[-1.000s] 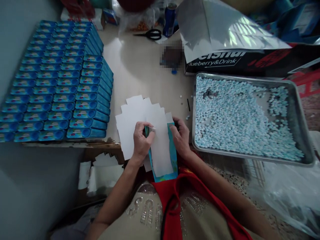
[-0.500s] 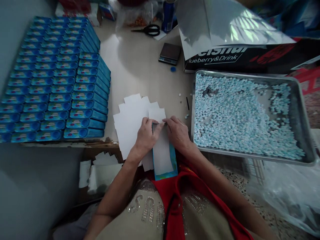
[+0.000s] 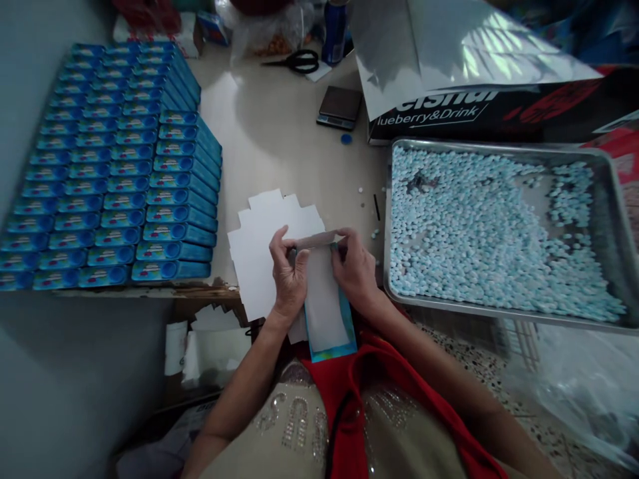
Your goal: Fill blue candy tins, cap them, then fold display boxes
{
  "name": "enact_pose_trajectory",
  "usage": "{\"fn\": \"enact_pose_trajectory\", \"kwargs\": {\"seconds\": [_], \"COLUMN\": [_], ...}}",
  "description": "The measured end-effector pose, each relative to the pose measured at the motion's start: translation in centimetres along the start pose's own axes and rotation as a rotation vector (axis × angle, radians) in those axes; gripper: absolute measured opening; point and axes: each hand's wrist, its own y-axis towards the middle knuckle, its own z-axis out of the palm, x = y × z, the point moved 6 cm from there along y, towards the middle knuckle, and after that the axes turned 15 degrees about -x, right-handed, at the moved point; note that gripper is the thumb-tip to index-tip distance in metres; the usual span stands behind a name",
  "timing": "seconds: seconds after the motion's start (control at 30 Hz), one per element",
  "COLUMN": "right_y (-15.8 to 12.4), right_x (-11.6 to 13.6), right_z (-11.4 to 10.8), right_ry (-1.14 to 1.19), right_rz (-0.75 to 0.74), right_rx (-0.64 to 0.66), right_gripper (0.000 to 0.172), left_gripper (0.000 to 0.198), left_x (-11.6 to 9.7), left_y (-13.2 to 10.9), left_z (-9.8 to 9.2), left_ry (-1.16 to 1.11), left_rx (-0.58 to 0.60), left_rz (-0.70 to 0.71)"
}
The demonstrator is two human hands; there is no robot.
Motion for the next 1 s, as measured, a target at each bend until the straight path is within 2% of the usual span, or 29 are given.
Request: {"fn": "enact_pose_trajectory", "kwargs": {"seconds": [0.07, 0.13, 0.2, 0.27, 0.33, 0.43, 0.53, 0.6, 0.67, 0.8, 0.9, 1.0], "right_y": [0.2, 0.3, 0.2, 0.1, 0.3, 1.1, 2.3, 3.4, 4.4, 5.8, 6.1, 5.8], "right_x": [-0.4, -0.1, 0.7, 1.4, 1.6, 1.2, 1.1, 1.6, 2.4, 4.7, 5.7, 6.2], "right_z": [0.1, 0.3, 0.5, 0.5, -0.1, -1.2, -2.0, -2.1, -1.5, 0.7, 2.1, 2.9], "right_ry": [0.012, -0.028, -0.106, -0.154, -0.127, -0.006, 0.107, 0.102, -0.017, -0.295, -0.405, -0.465], "right_rz": [0.021, -0.035, -0.119, -0.160, -0.146, -0.103, -0.100, -0.126, -0.197, -0.477, -0.592, -0.661], "right_rx": [0.016, 0.071, 0.150, 0.204, 0.211, 0.243, 0.375, 0.470, 0.547, 0.652, 0.732, 0.761], "right_gripper": [0.047, 0.043, 0.039, 0.044, 0.054, 0.062, 0.060, 0.053, 0.046, 0.031, 0.029, 0.030], "left_gripper": [0.045, 0.046, 0.046, 0.043, 0.033, 0.011, 0.024, 0.029, 0.029, 0.012, 0.008, 0.016], "left_x": [-0.5, -1.0, -1.3, -1.5, -1.8, -2.0, -1.7, -1.9, -2.4, -3.4, -3.6, -3.3], "left_y": [0.1, 0.2, 0.3, 0.4, 0.5, 1.0, 2.2, 3.3, 4.4, 5.8, 5.9, 5.1], "left_z": [-0.1, -0.3, -0.3, -0.3, -0.2, -0.2, -0.4, -0.3, 0.4, 2.3, 2.7, 2.5], "left_ry": [0.011, -0.022, -0.066, -0.053, 0.007, 0.078, 0.138, 0.259, 0.448, 0.810, 0.903, 0.852], "left_rx": [-0.010, -0.039, -0.069, -0.066, -0.001, 0.191, 0.374, 0.466, 0.544, 0.702, 0.735, 0.746], "left_rz": [0.047, 0.057, -0.010, -0.097, -0.132, -0.133, -0.143, -0.077, 0.038, 0.254, 0.399, 0.524]}}
